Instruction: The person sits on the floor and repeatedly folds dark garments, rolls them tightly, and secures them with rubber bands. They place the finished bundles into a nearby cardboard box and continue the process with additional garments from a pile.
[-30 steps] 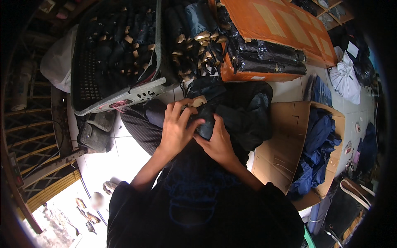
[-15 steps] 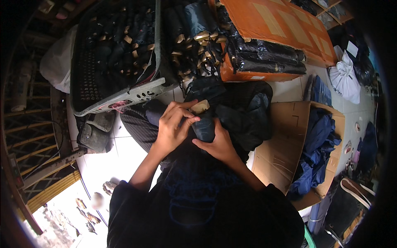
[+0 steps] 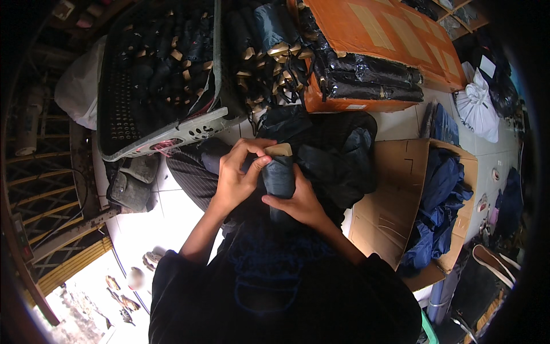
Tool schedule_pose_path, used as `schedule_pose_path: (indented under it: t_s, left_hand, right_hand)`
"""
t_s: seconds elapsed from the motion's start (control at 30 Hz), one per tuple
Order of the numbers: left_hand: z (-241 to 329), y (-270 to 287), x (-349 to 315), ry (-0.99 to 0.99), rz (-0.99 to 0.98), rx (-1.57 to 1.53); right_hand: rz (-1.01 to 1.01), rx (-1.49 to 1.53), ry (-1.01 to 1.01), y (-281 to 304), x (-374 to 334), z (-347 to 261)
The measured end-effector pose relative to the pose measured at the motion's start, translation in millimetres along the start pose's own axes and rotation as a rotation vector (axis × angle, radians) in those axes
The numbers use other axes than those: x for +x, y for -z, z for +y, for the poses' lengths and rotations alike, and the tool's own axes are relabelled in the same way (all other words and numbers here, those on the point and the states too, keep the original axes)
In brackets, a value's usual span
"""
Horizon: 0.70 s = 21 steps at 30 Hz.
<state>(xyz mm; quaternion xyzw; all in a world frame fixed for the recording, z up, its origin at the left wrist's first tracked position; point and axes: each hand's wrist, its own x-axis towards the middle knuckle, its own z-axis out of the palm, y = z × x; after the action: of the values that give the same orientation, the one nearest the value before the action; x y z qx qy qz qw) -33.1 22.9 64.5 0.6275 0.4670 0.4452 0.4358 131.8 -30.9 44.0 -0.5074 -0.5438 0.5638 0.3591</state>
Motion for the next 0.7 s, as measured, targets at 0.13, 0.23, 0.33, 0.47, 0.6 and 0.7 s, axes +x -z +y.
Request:
schedule_pose_path:
  t_s: [0.13,0.23,0.33,0.47,0.6,0.7]
  left_hand:
    - [14,1,11,-0.228,-0.074,0.288]
    - [8,5,9,-0.123,-0.046,0.166]
    - [4,4,9,-0.116,-0.020,0.083]
    - [6,1,7,-0.053,0.016,0.025]
    - [3,0,10,0.016,-0.028,0.033]
    - [14,3,18,-0.147,-0.096,0.304]
  right_hand:
    - [0.088,-0.213,-0.094,-1,6,-6]
    - [0.075,-0.174,-0.066,0,9,-8]
    - [0.060,-0.026,0.001,0,12,5]
    - [-0.004,0.034,0.090,-2,15,27]
    - [-0.226,0.608,-0.274,1,12,10]
    - [-0.074,0.465,-0.243,-4,12,15]
